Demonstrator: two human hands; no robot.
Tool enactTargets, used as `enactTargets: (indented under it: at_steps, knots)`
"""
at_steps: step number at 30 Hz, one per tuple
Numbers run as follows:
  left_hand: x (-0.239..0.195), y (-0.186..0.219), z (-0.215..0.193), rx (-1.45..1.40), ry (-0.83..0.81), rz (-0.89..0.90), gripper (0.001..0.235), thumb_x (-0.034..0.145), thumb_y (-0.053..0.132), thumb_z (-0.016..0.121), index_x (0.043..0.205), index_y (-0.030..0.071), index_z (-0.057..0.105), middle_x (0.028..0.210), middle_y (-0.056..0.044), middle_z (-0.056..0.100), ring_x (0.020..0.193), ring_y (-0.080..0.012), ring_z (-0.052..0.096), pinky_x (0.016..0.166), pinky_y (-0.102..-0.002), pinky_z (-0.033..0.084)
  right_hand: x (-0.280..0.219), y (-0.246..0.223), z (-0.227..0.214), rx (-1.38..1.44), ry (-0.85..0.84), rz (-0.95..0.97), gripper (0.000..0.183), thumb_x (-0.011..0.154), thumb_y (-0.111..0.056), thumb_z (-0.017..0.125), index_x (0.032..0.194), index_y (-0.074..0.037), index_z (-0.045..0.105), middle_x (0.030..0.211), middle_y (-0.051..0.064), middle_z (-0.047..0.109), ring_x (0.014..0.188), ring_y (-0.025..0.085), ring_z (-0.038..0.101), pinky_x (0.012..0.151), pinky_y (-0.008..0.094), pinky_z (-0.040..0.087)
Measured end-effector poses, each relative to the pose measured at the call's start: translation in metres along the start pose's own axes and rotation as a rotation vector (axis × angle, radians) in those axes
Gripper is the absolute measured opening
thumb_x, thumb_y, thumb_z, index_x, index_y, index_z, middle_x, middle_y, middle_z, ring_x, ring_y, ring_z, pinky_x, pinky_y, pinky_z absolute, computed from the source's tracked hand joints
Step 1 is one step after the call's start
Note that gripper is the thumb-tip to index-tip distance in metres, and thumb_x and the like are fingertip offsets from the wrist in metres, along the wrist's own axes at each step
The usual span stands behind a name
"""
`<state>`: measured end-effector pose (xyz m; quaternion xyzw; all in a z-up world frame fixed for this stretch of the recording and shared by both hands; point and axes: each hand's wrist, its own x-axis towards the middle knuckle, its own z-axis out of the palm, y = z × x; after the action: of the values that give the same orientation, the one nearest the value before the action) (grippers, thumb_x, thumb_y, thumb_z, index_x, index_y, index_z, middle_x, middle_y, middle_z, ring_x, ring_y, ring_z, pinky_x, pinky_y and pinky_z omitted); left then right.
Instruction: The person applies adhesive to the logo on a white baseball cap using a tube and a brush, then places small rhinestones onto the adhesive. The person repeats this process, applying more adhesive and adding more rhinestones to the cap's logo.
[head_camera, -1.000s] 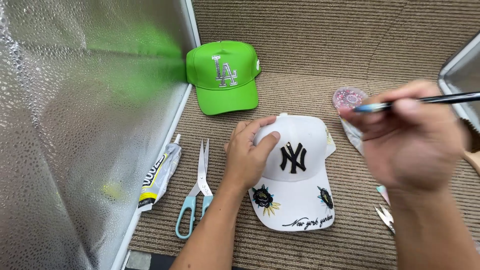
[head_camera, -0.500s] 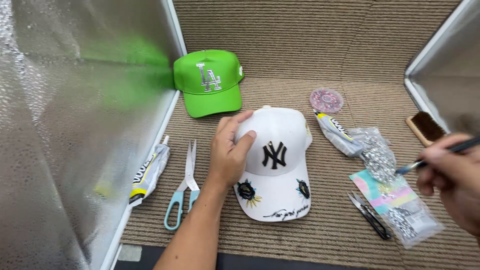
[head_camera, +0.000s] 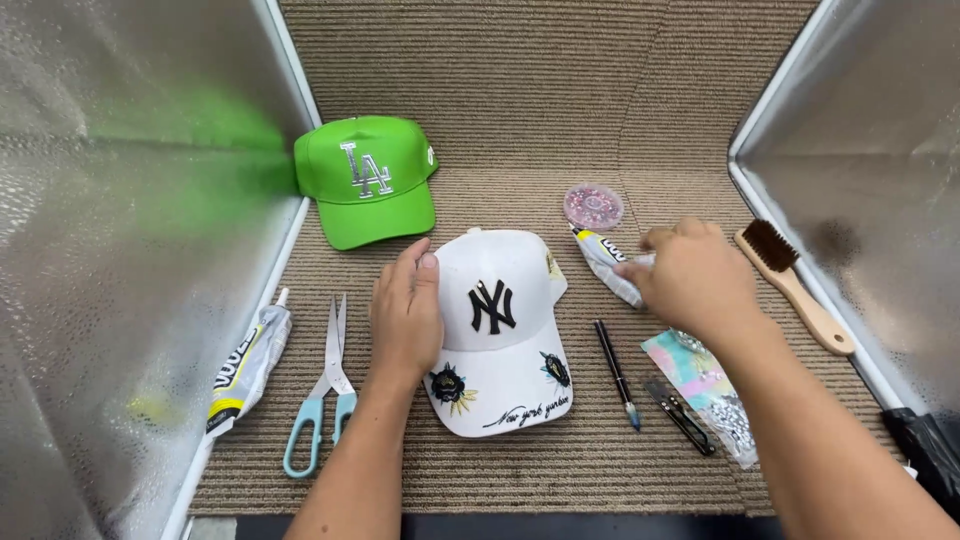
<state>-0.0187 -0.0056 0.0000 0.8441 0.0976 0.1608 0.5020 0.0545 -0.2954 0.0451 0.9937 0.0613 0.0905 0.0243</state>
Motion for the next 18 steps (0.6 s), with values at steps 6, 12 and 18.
enactTargets:
  at_steps: [6, 12, 18]
  knots:
    - [0.002, -0.002, -0.008, -0.1, 0.11, 0.073, 0.052, 0.107, 0.044, 0.036, 0.142, 0.012, 0.059, 0.122, -0.023, 0.061, 0.125, -0.0424, 0.054, 0.113, -0.055, 0.033, 0.054, 0.005, 0.079, -0.08, -0.081, 0.018, 0.053, 0.081, -0.055, 0.073, 0.116, -0.015, 0.08, 0.117, 0.013, 0.071, 0.123, 0.036, 0.062, 0.095, 0.05, 0.055]
    - [0.006, 0.017, -0.027, -0.065, -0.089, -0.092, 0.055, 0.099, 0.036, 0.035, 0.148, 0.018, 0.051, 0.154, -0.005, 0.054, 0.143, -0.027, 0.047, 0.115, -0.051, 0.034, 0.015, -0.026, -0.025, 0.965, 0.099, 0.205, 0.046, 0.09, -0.033, 0.078, 0.127, -0.006, 0.072, 0.105, 0.007, 0.075, 0.086, 0.016, 0.064, 0.074, 0.034, 0.047]
    - [0.009, 0.001, -0.02, 0.042, -0.223, -0.003, 0.043, 0.097, 0.047, 0.045, 0.128, 0.023, 0.063, 0.118, -0.007, 0.076, 0.108, -0.0336, 0.07, 0.088, -0.048, 0.051, -0.008, -0.057, -0.025, 2.311, -0.13, -0.286, 0.024, 0.112, -0.024, 0.051, 0.111, -0.011, 0.071, 0.126, 0.025, 0.068, 0.113, 0.039, 0.066, 0.097, 0.055, 0.053]
